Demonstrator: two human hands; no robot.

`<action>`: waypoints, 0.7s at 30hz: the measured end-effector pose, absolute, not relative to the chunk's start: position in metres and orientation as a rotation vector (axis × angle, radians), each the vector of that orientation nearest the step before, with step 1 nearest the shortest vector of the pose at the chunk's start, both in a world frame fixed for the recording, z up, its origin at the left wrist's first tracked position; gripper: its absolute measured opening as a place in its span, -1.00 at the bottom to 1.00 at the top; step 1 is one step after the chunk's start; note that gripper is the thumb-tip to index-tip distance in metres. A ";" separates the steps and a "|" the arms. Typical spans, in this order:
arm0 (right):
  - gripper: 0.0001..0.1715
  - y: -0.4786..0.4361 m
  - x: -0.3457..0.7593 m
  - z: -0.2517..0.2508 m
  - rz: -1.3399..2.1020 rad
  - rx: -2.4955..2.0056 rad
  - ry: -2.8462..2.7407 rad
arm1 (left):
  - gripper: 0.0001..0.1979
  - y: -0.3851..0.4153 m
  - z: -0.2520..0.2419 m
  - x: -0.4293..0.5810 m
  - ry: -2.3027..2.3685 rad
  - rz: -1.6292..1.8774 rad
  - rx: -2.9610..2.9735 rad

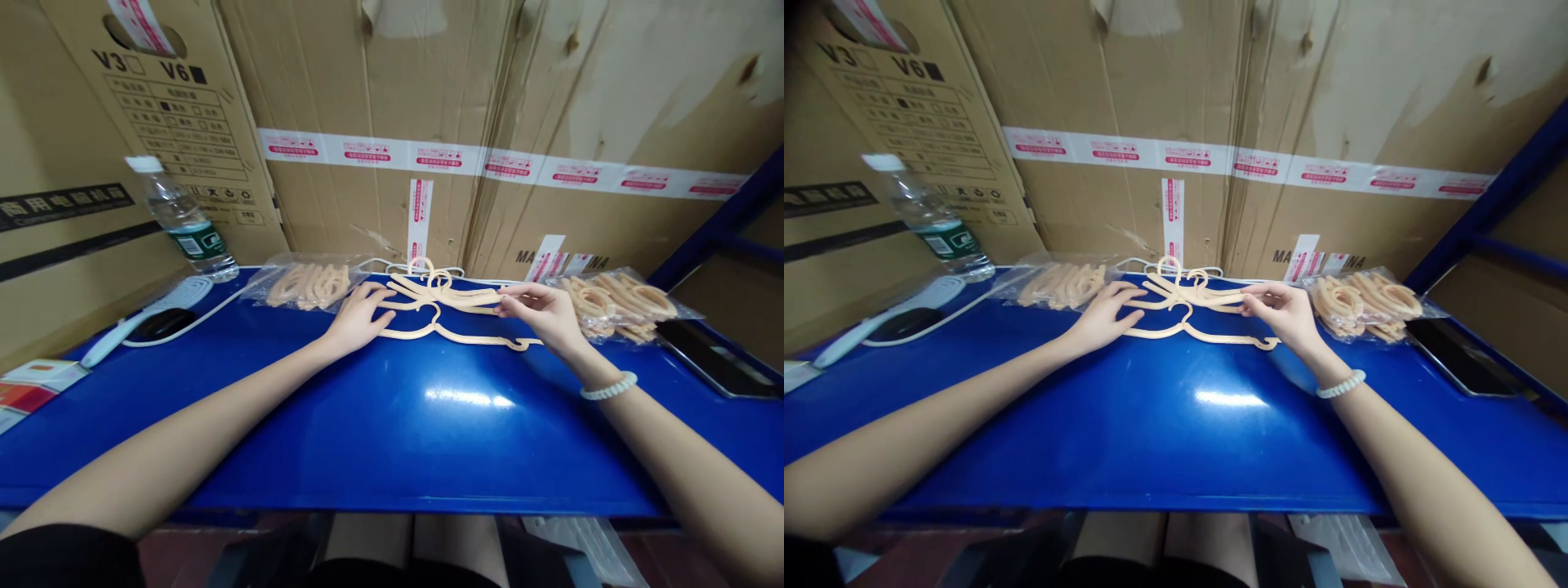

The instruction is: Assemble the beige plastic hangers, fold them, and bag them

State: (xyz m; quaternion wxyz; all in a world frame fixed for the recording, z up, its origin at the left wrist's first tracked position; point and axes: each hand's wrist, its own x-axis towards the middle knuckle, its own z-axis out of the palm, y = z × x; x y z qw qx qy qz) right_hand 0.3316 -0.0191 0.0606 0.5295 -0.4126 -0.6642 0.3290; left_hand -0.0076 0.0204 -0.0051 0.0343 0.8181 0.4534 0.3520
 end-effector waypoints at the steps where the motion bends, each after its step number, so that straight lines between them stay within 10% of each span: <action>1: -0.64 -0.021 0.333 0.064 0.775 -0.972 -1.565 | -0.66 0.019 0.000 -0.007 1.350 1.108 2.540; 17: -0.44 -0.033 0.358 0.088 0.908 -1.023 -1.426 | -0.73 -0.034 0.041 0.010 1.127 1.071 2.171; 21: -0.64 -0.017 0.390 0.083 0.483 -1.227 -1.652 | -0.76 -0.037 0.019 -0.002 1.230 1.103 2.221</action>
